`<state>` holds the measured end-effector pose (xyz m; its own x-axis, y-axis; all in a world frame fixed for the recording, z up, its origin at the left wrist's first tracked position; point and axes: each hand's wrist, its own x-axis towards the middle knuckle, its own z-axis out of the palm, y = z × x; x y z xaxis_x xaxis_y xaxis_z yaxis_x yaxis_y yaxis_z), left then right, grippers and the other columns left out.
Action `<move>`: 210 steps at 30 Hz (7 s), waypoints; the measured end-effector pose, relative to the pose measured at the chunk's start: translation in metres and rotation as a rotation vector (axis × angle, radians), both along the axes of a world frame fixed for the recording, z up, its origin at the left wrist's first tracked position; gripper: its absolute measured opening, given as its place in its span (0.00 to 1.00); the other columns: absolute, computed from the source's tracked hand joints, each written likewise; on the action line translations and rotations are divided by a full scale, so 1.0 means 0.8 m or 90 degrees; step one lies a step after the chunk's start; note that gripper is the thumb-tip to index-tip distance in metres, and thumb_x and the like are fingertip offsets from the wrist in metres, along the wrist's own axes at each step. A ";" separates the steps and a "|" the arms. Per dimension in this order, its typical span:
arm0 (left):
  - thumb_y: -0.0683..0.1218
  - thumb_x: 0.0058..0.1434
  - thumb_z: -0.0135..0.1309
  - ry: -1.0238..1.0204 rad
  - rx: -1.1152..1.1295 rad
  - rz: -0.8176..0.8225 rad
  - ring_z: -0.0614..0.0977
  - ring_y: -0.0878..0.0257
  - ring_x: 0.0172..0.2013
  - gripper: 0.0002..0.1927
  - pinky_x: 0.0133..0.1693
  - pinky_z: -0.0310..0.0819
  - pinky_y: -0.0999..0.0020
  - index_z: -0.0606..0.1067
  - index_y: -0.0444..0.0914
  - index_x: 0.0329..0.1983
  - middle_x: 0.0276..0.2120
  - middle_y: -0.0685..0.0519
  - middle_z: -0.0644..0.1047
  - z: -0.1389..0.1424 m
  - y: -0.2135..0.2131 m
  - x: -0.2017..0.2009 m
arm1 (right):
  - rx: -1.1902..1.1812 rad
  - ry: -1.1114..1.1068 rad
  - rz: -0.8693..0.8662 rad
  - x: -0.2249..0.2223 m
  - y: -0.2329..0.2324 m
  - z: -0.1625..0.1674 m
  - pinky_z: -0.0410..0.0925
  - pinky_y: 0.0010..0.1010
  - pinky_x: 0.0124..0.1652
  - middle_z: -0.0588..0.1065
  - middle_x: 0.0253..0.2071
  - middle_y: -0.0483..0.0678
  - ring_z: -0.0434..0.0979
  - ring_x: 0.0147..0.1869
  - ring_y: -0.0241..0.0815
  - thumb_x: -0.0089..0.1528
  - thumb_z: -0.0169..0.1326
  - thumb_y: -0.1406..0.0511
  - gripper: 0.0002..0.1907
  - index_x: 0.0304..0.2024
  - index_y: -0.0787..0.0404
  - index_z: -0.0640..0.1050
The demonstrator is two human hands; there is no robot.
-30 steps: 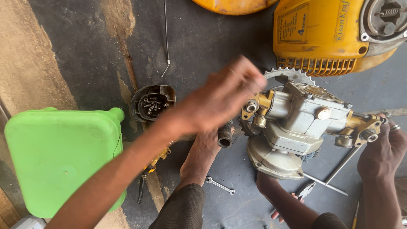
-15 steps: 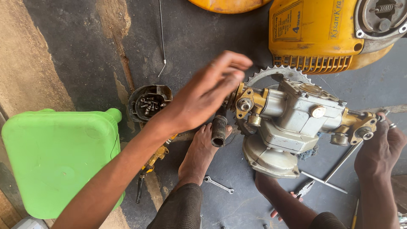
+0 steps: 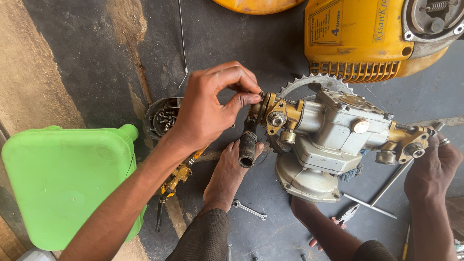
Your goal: The person cleans a small engine component with a steel wool pad and then uses a wrench to tighten bolts on the engine assembly. The person is sitting on the floor while performing the task.
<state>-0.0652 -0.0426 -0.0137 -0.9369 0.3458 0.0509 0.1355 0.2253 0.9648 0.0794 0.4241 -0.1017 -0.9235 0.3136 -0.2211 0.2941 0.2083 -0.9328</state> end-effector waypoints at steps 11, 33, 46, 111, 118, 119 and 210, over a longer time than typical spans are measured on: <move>0.44 0.66 0.61 -0.271 -0.058 -0.012 0.84 0.68 0.35 0.06 0.39 0.81 0.73 0.83 0.36 0.41 0.34 0.51 0.85 -0.002 -0.004 -0.008 | 0.115 -0.033 0.023 0.012 0.015 -0.014 0.57 0.18 0.36 0.72 0.33 0.40 0.63 0.35 0.25 0.79 0.48 0.62 0.18 0.40 0.69 0.77; 0.36 0.63 0.58 -0.288 -0.068 0.026 0.83 0.65 0.38 0.09 0.44 0.80 0.74 0.80 0.33 0.47 0.37 0.48 0.82 0.022 0.013 -0.013 | 0.542 -0.443 0.004 0.100 0.079 -0.029 0.73 0.40 0.47 0.81 0.43 0.57 0.82 0.44 0.50 0.66 0.57 0.58 0.16 0.46 0.65 0.81; 0.33 0.62 0.60 -0.254 -0.116 0.041 0.83 0.65 0.42 0.10 0.46 0.79 0.74 0.80 0.31 0.47 0.41 0.46 0.82 0.031 0.025 -0.007 | 0.520 -0.552 -0.055 0.159 0.046 -0.068 0.75 0.45 0.46 0.80 0.36 0.58 0.84 0.43 0.57 0.64 0.55 0.58 0.16 0.44 0.65 0.78; 0.42 0.63 0.62 0.470 -0.314 -0.236 0.78 0.66 0.35 0.16 0.33 0.75 0.72 0.77 0.32 0.53 0.35 0.52 0.78 -0.029 0.509 0.141 | 0.870 -0.288 0.580 0.077 -0.164 -0.089 0.58 0.37 0.68 0.58 0.72 0.44 0.54 0.75 0.43 0.64 0.44 0.70 0.34 0.71 0.46 0.53; 0.40 0.61 0.60 0.394 -0.327 -0.255 0.79 0.63 0.33 0.14 0.32 0.75 0.72 0.78 0.32 0.49 0.35 0.48 0.79 -0.029 0.518 0.138 | 0.775 -0.277 0.517 0.082 -0.163 -0.082 0.60 0.37 0.67 0.61 0.70 0.45 0.57 0.74 0.44 0.62 0.45 0.72 0.33 0.70 0.46 0.57; 0.39 0.62 0.59 0.388 -0.333 -0.260 0.79 0.62 0.32 0.12 0.31 0.75 0.73 0.78 0.32 0.49 0.36 0.47 0.79 -0.030 0.523 0.138 | 0.762 -0.278 0.508 0.084 -0.163 -0.081 0.60 0.37 0.67 0.61 0.70 0.45 0.58 0.74 0.44 0.62 0.45 0.72 0.33 0.69 0.46 0.57; 0.40 0.65 0.49 0.117 -0.205 -0.365 0.70 0.69 0.10 0.18 0.12 0.59 0.68 0.72 0.40 0.17 0.09 0.58 0.68 -0.048 0.540 0.139 | 0.205 -0.191 0.086 0.080 -0.170 -0.090 0.69 0.37 0.60 0.76 0.56 0.50 0.76 0.60 0.49 0.67 0.56 0.62 0.17 0.57 0.59 0.76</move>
<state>0.0461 0.3892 -0.0519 -0.5868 0.8097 0.0026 0.4740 0.3409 0.8119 0.1432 0.2885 -0.1738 -0.8707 0.2910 -0.3965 0.4918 0.5291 -0.6915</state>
